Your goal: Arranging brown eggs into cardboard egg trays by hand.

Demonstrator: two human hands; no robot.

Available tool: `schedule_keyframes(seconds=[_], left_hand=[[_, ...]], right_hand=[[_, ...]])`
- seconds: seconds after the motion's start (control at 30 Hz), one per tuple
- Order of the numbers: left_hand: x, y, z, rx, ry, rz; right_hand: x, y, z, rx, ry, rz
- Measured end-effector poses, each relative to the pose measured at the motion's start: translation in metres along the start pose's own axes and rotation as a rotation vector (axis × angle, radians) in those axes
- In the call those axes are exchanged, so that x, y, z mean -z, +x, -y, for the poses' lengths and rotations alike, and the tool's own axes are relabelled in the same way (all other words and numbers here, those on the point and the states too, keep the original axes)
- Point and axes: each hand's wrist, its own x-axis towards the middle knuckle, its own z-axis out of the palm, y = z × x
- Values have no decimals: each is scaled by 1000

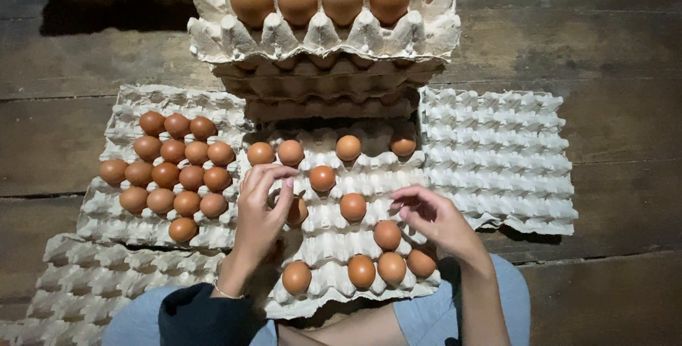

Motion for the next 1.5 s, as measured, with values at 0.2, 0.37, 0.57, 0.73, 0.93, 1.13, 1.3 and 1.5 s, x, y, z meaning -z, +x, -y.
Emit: schedule_keyframes(seconds=[0.2, 0.37, 0.57, 0.73, 0.93, 1.13, 1.3, 1.5], left_hand=[[9, 1, 6, 77, -57, -136], [11, -1, 9, 217, -140, -220], [19, -1, 16, 418, -342, -291], [26, -5, 41, 604, -471, -296], [7, -22, 63, 367, -364, 33], [6, -35, 43, 72, 360, 388], [18, -33, 37, 42, 240, 328], [41, -20, 43, 265, -335, 38]], right_hand=[[-34, 0, 38, 278, -383, 40], [-66, 12, 34, 298, -635, 66], [-67, 15, 29, 301, -730, 58], [-60, 13, 16, 295, -583, -18], [-60, 4, 7, 175, 69, -134], [-56, 2, 10, -23, 328, -85], [-62, 4, 15, -73, 183, -192], [-89, 17, 45, -180, 386, -82]])
